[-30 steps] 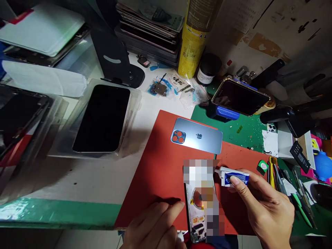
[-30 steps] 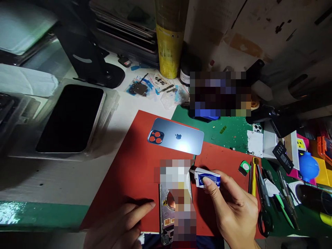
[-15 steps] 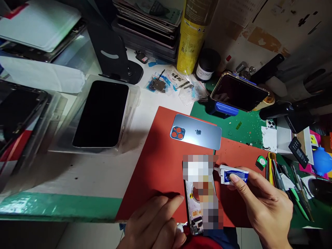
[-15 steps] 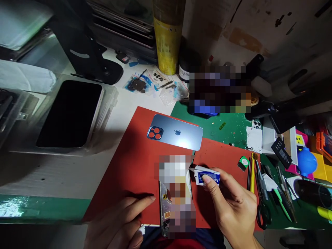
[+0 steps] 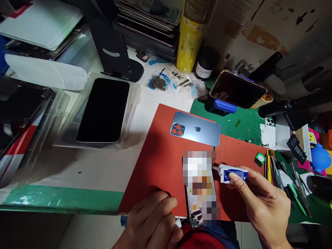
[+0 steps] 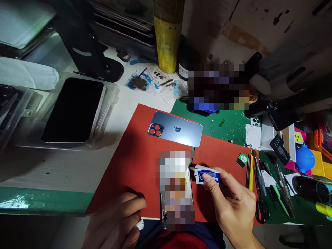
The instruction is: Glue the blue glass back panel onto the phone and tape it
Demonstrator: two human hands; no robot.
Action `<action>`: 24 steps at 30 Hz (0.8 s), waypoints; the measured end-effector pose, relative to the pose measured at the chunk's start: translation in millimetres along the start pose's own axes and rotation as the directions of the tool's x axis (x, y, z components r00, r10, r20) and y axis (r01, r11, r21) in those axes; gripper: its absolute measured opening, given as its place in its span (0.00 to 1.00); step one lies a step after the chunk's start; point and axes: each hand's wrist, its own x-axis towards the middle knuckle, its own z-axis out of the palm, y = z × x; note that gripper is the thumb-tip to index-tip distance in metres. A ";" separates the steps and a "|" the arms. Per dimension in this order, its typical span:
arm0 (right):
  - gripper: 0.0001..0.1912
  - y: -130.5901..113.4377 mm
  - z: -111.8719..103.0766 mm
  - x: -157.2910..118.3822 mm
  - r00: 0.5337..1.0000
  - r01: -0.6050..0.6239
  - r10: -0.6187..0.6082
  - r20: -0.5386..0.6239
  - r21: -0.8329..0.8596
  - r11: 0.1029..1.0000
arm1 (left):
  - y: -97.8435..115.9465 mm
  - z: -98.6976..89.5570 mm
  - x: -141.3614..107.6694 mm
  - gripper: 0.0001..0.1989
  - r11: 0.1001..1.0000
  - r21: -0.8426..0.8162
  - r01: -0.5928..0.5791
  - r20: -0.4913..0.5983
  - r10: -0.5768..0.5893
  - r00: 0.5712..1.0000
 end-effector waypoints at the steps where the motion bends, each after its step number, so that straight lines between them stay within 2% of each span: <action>1: 0.07 0.5 -0.2 -0.8 1.000 -0.002 0.002 -0.002 0.000 1.000 | -0.2 -0.1 0.5 0.12 1.000 -0.005 -0.001 0.003 0.001 1.000; 8: 0.10 6.0 -1.7 -6.1 1.000 -0.005 0.005 -0.003 -0.029 1.000 | -2.0 -4.0 4.2 0.13 1.000 0.015 -0.026 0.015 0.026 1.000; 24: 0.11 7.2 -7.3 -15.4 0.999 -0.030 0.030 0.015 0.011 0.999 | -3.6 0.4 2.2 0.08 0.997 0.062 -0.047 -0.011 0.048 0.999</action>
